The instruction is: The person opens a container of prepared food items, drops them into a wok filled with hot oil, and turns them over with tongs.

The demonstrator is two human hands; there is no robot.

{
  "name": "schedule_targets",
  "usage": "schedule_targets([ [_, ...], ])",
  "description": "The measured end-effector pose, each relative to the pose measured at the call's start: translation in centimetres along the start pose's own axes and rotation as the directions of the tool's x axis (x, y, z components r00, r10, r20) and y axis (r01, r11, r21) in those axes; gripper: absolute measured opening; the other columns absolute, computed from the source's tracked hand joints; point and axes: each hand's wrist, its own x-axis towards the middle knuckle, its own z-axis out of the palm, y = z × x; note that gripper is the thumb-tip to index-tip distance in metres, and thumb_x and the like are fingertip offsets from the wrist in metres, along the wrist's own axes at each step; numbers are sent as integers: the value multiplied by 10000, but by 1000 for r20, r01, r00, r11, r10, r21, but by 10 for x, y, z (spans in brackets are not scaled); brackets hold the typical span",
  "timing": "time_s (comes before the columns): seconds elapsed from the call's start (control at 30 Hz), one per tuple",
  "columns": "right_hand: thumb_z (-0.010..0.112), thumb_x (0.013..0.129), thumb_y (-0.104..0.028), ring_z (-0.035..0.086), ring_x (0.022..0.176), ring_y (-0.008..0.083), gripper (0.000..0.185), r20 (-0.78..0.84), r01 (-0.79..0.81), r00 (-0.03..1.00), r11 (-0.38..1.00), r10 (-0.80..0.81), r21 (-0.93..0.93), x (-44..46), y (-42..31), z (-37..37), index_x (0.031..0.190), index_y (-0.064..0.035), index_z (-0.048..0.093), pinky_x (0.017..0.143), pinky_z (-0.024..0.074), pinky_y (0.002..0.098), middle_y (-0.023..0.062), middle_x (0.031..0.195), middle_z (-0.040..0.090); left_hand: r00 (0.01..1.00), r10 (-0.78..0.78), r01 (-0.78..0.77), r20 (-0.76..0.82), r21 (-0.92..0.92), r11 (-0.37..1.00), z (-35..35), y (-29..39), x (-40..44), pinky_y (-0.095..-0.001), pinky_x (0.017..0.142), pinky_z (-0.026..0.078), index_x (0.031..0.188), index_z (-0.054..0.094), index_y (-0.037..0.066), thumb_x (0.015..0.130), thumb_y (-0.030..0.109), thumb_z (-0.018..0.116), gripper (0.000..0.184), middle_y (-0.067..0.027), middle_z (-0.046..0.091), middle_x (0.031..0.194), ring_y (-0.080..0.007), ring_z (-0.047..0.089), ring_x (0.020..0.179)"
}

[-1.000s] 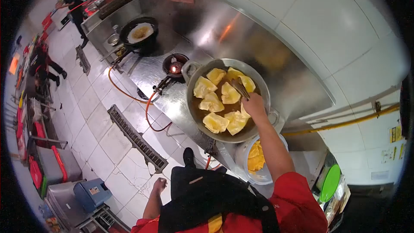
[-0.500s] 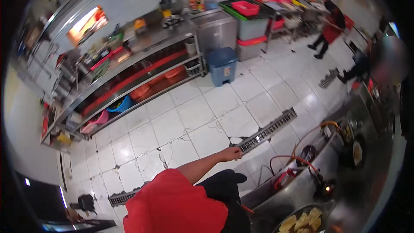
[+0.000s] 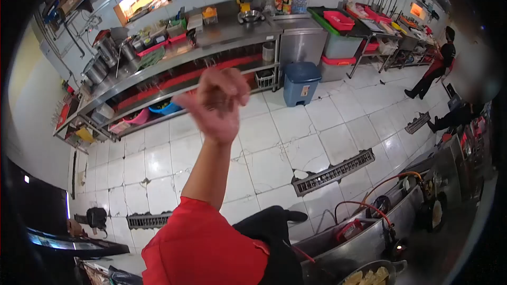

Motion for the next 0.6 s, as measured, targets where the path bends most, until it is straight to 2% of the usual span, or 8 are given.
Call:
schedule_targets([
  [0.1,613,825,-331,628,870,409,414,-1,-51,999,998,51,25,-2,13,-9,992,46,645,734,479,473,235,937,663,997,-57,54,47,59,997,-6,-26,3,-276,507,310,719,454,90,831,808,132,795,-40,425,631,-138,363,554],
  [0.2,614,824,-327,626,875,412,416,1,-113,994,993,113,35,-8,34,-23,990,53,643,734,477,473,240,940,660,916,-398,398,-36,183,899,-1,-104,-48,-256,560,342,755,487,59,829,790,36,863,-24,434,633,-128,427,590],
  [0.33,616,822,-322,622,882,416,418,-4,-197,980,977,198,81,-11,66,-40,987,61,639,734,474,473,246,943,657,553,-833,758,21,401,514,-22,-239,-197,-314,618,416,740,509,75,1004,485,207,573,-57,533,652,-164,507,616],
  [0.37,616,822,-321,621,884,417,418,-5,-241,970,966,242,94,-12,82,-48,986,63,638,734,473,473,248,943,656,334,-934,494,127,820,288,-26,-275,-277,-401,700,457,769,544,60,998,452,271,531,-118,594,713,-277,576,702],
  [0.4,617,821,-320,620,885,418,419,-13,-287,957,951,290,112,-20,102,-59,986,65,638,734,472,474,250,944,655,203,-977,337,59,933,126,-39,-289,-331,-392,758,465,840,600,33,917,567,416,570,-127,651,835,-258,598,821],
  [0.43,617,821,-318,620,887,419,419,-22,-348,935,928,354,133,-35,119,-74,985,67,637,733,471,474,251,945,654,-165,-976,351,144,933,78,-56,-291,-361,-441,837,454,961,616,10,890,610,435,631,-181,672,953,-335,609,918],
  [0.53,618,820,-314,617,892,421,421,-77,-536,828,823,556,187,-85,161,-106,983,74,634,733,469,474,256,947,651,-739,-669,-149,84,948,283,-109,-295,-464,-468,827,459,1057,672,24,829,687,476,729,-188,673,997,-328,629,917],
  [0.6,619,819,-312,615,896,423,422,-152,-622,754,769,639,150,-100,161,-114,981,78,632,733,467,474,259,948,649,-732,-660,-330,-167,935,129,-108,-270,-473,-417,840,493,1036,665,-20,838,534,574,595,-171,675,1034,-298,640,942],
])
